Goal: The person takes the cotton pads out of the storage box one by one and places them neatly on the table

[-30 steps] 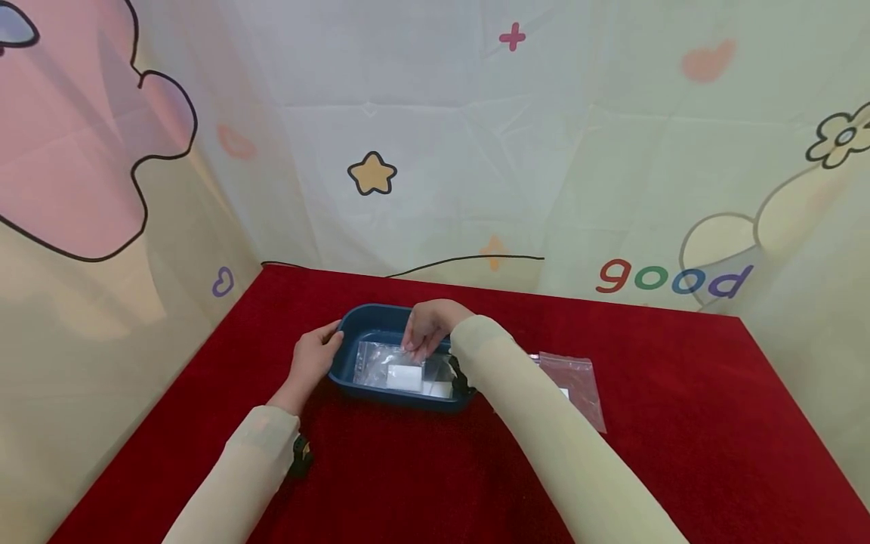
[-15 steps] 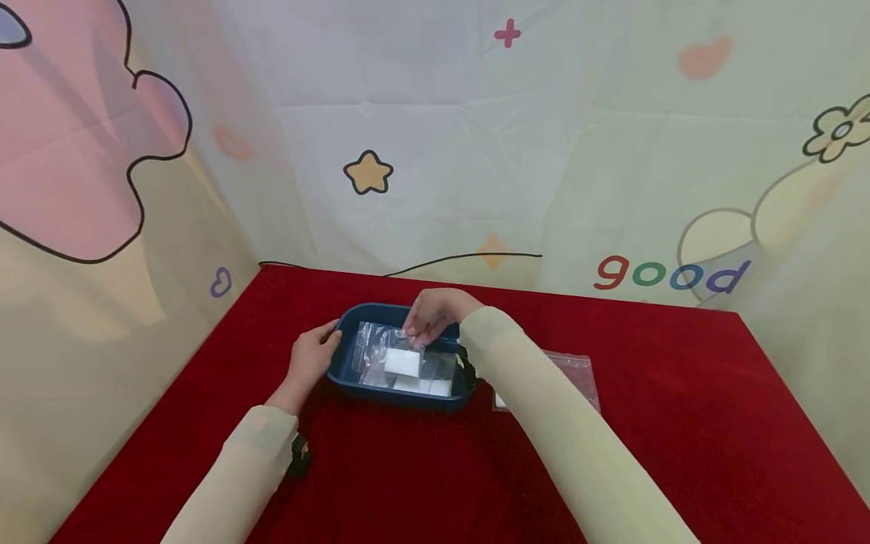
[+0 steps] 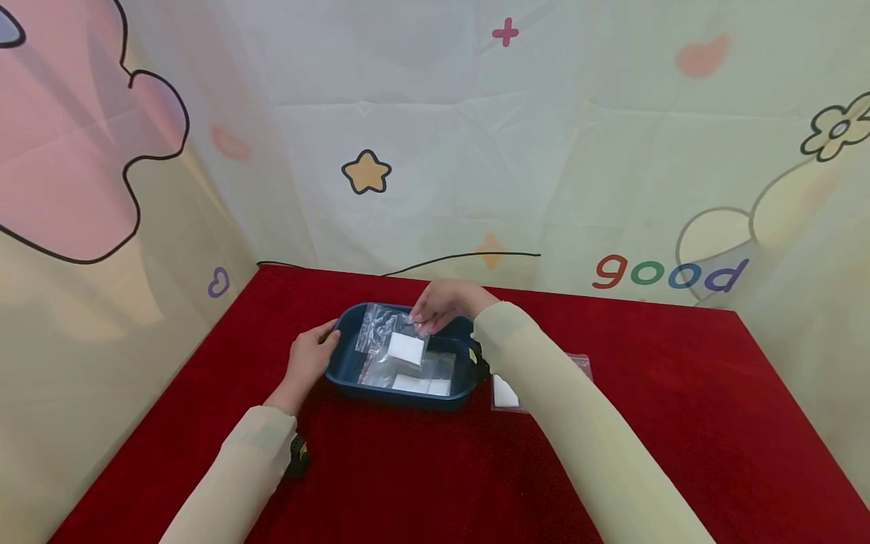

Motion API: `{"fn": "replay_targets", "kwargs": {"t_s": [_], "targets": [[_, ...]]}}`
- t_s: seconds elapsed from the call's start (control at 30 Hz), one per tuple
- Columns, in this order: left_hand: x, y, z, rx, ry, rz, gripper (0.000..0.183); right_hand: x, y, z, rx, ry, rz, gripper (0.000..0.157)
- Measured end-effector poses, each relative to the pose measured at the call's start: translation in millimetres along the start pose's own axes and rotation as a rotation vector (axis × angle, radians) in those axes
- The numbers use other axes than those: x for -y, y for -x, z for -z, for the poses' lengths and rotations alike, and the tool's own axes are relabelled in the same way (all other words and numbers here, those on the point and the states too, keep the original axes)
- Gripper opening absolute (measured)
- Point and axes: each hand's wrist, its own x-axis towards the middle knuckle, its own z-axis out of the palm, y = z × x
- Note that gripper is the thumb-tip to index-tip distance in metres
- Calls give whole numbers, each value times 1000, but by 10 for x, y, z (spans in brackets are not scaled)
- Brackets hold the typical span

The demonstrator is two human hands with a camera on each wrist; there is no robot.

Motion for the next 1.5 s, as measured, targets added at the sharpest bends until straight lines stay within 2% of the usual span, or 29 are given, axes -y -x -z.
{"fn": "replay_targets", "kwargs": {"t_s": [0.4, 0.7, 1.0, 1.5], "targets": [[4, 8, 11, 4, 7, -10, 46, -204, 166, 118, -67, -76, 78, 36], [15, 6, 7, -3, -3, -12, 46, -370, 270, 168, -124, -248, 99, 37], [10, 0, 0, -3, -2, -8, 45, -562, 452, 101, -175, -470, 95, 38], [8, 15, 15, -5, 15, -10, 45, -877, 699, -16, -222, -566, 147, 41]]}}
